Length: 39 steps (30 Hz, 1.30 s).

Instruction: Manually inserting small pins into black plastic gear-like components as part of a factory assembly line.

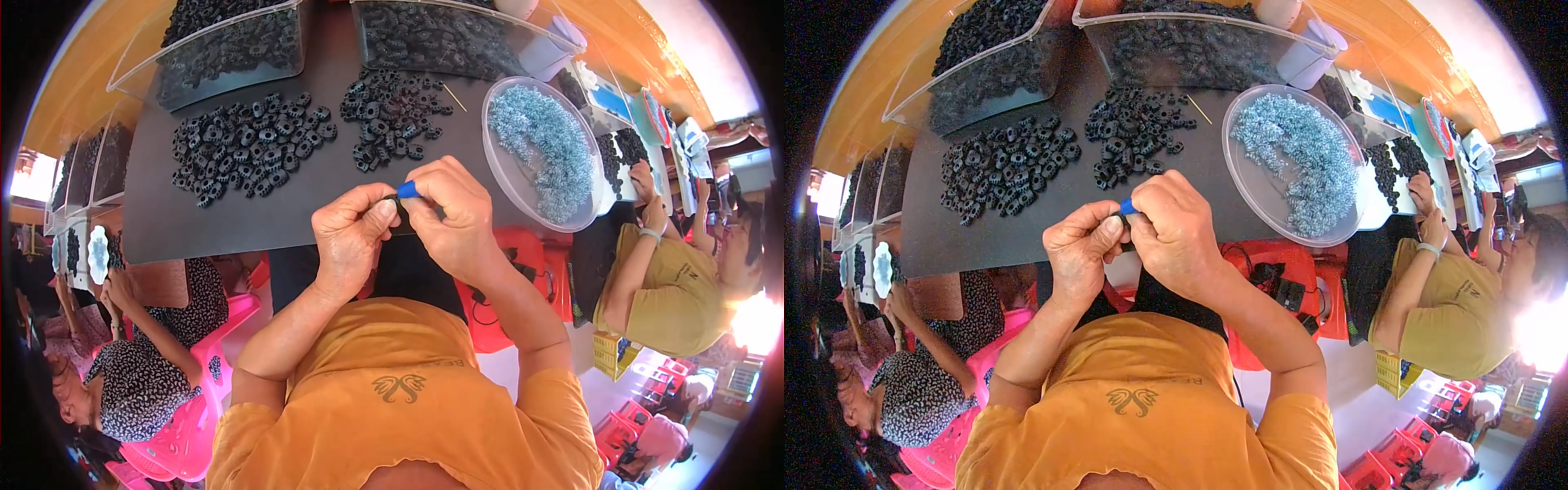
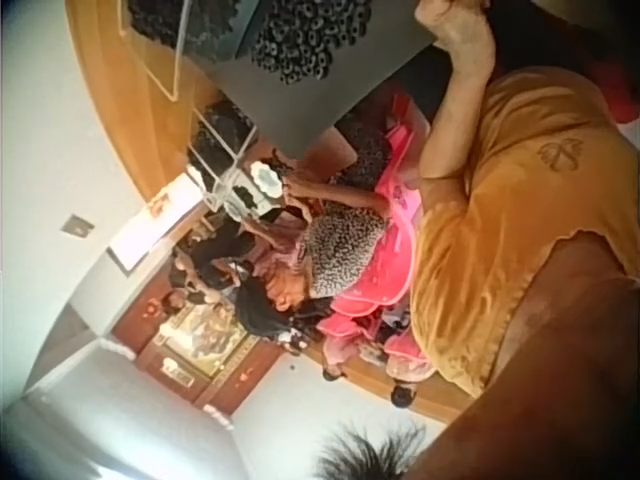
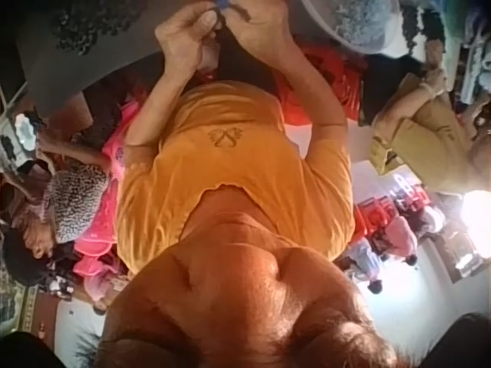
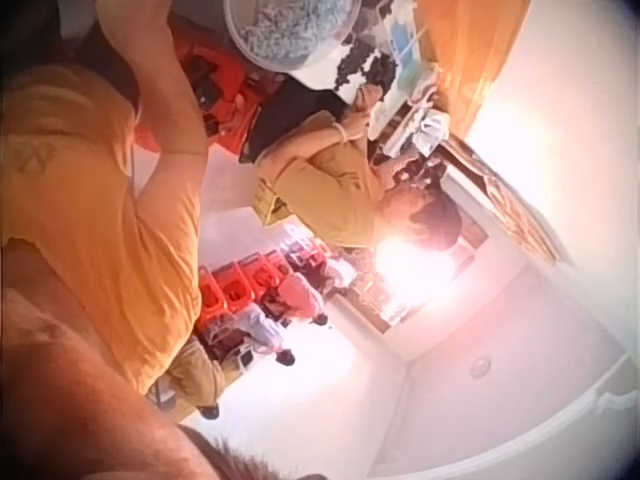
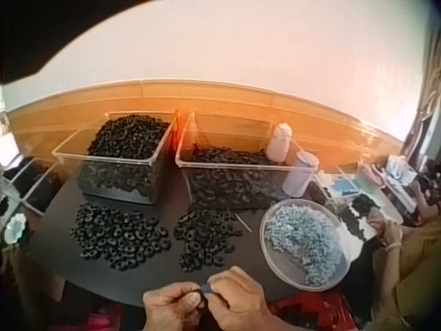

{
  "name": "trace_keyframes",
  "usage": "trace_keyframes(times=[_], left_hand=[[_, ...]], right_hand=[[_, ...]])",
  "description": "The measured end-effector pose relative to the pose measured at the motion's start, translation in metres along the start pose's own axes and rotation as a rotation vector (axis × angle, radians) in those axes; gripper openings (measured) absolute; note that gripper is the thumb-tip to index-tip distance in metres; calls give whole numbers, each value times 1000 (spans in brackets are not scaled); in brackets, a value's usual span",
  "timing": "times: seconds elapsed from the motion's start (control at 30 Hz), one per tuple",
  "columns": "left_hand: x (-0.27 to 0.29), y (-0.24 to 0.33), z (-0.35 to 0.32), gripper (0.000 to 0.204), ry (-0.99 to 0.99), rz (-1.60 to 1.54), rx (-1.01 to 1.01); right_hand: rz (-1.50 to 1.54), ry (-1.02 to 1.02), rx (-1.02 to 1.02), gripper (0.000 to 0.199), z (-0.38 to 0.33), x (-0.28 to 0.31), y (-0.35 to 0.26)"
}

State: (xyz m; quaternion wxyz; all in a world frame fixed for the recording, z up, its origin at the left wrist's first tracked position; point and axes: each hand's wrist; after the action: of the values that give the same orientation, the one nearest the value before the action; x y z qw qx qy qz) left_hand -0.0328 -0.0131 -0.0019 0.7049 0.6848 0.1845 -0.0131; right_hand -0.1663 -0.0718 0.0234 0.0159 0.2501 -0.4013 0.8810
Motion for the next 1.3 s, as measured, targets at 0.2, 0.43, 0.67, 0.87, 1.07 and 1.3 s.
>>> trace_keyframes(times=[0.2,0.43,0.67,0.87,1.07,1.3], left_hand=[[-7,1,0,11,37,120,-23],[1,0,2,16,-16,116,-1],[1,1,2,15,-34,164,-5],[-6,1,5,7,-7,303,-51],[-4,6,4,7,-48,265,-20],[-5,12,10,14,37,207,2]], right_hand=[[-15,32,120,19,-1,0,8],[579,47,-509,12,-13,-1,8],[386,-27,-450,9,-11,3,6],[112,51,-163,15,-18,0,16],[242,108,-262,14,-28,-5,15],[345,265,-169,14,-24,-19,15]])
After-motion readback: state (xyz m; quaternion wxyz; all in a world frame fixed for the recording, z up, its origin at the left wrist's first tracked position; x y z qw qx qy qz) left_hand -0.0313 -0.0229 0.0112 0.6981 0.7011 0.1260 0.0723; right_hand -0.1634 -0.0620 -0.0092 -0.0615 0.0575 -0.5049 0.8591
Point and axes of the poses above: each hand's wrist, its own z-axis towards the middle knuckle, its own x-axis out of the back of the hand, y = z × x, and after that the axes turned 3 degrees about z, right-handed
